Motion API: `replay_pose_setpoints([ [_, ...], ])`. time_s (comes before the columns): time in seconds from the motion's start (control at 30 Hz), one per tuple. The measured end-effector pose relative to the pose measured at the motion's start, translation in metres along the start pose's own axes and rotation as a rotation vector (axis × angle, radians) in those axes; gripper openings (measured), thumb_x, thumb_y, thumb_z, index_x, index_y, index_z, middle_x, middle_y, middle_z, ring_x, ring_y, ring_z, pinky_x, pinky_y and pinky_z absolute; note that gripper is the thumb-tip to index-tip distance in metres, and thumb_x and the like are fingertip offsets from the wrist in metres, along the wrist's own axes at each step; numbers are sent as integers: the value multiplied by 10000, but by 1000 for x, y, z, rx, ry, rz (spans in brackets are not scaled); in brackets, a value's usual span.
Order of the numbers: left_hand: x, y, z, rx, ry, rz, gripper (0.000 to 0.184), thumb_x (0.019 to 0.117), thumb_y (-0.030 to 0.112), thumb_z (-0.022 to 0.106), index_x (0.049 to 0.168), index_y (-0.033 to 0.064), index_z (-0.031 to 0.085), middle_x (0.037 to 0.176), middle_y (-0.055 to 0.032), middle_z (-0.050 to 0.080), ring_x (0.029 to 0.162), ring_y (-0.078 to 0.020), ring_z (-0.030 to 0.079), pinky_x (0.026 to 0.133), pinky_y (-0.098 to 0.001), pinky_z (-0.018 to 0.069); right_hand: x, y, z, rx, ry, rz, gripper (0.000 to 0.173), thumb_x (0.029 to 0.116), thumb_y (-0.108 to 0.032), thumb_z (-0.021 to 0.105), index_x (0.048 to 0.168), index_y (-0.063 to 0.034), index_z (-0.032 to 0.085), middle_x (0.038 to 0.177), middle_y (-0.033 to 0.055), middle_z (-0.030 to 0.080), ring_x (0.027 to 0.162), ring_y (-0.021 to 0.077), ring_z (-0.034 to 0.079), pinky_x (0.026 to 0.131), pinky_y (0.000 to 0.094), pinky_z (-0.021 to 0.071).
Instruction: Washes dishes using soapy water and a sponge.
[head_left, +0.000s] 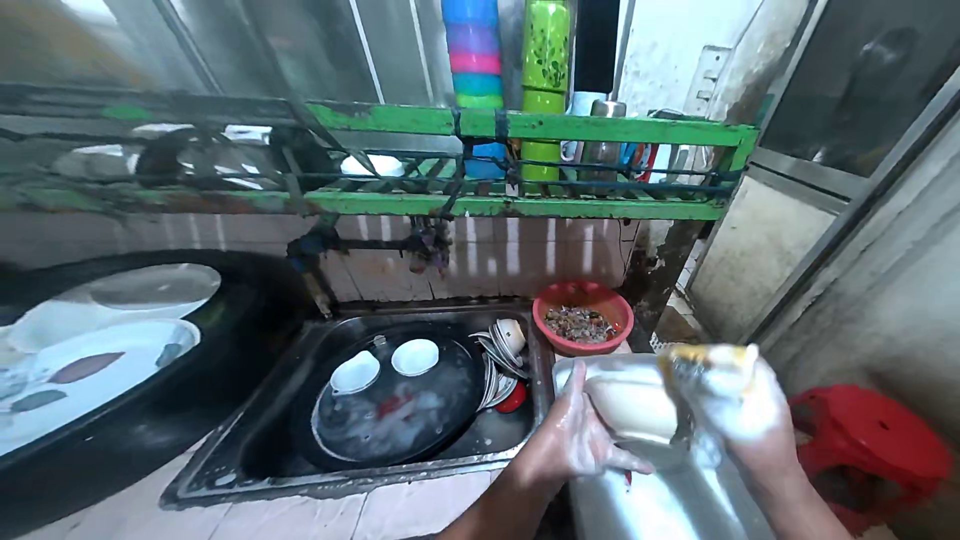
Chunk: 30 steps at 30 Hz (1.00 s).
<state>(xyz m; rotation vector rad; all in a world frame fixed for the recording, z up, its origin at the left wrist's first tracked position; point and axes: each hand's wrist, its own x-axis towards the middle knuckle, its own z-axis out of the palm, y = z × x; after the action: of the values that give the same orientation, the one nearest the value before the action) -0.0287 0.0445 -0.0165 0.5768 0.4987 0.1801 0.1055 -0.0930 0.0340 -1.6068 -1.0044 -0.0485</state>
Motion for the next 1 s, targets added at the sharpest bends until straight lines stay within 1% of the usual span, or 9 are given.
replay_pose_setpoints([
  [0.1,-1,6,12,-69,212,145,352,1049,231,417,1360,103,524,1133,-196,658,968,-332,673,780,-524,571,1,10,-3,-21,-231,336,392,949,-139,655,1290,41,587,1042,120,703,904,142,693,814,327,598],
  [0.17,3,-3,19,263,303,347,477,946,-57,490,1405,59,546,1228,-164,638,1036,-257,649,846,-445,558,10,24,14,-142,-318,571,382,1035,-145,581,1354,62,551,1197,227,653,1072,276,641,966,452,513],
  [0.23,9,-12,27,620,281,479,499,980,-5,526,1471,79,529,1440,-130,566,1249,-215,585,1026,-414,503,1,30,38,-231,-343,591,452,1001,-167,639,1365,82,543,1260,277,631,1163,357,626,1029,516,492],
  [0.33,8,2,26,864,237,625,412,1073,96,450,1477,80,532,1493,-100,547,1333,-191,543,1119,-411,442,-30,15,42,-389,-585,203,485,942,-190,668,1318,110,600,1329,286,619,1310,395,557,1145,523,401],
  [0.5,5,44,25,978,61,175,465,989,-79,483,1420,71,566,1342,-130,611,1026,-182,632,858,-360,535,-17,61,8,-751,-520,-624,249,943,-261,622,1126,-180,770,1099,75,746,1072,355,690,902,639,522],
  [0.6,16,37,30,1020,-48,54,387,998,-57,488,1359,49,582,1069,-90,638,811,-104,582,730,-280,510,2,54,8,-726,-520,-841,196,957,-222,616,1080,-184,764,1048,44,730,1037,289,682,941,560,526],
  [0.67,17,35,30,1030,-20,147,421,970,-57,513,1365,66,593,1099,-104,655,830,-123,600,739,-303,520,7,58,5,-698,-508,-855,162,929,-197,636,1016,-153,765,1014,59,731,1007,303,693,890,549,558],
  [0.8,5,46,47,1011,192,367,505,965,-42,546,1416,179,608,1366,-93,629,1106,-226,655,909,-459,548,-19,58,12,-762,-503,-616,240,933,-261,627,1063,-99,747,1040,123,740,1008,367,703,811,570,573],
  [1.0,10,-8,34,688,307,606,353,1045,135,541,1386,159,629,1344,-70,643,1114,-194,641,924,-446,535,-35,2,57,-230,-410,399,541,935,-118,657,1395,123,504,1332,303,594,1262,371,582,1109,486,438],
])
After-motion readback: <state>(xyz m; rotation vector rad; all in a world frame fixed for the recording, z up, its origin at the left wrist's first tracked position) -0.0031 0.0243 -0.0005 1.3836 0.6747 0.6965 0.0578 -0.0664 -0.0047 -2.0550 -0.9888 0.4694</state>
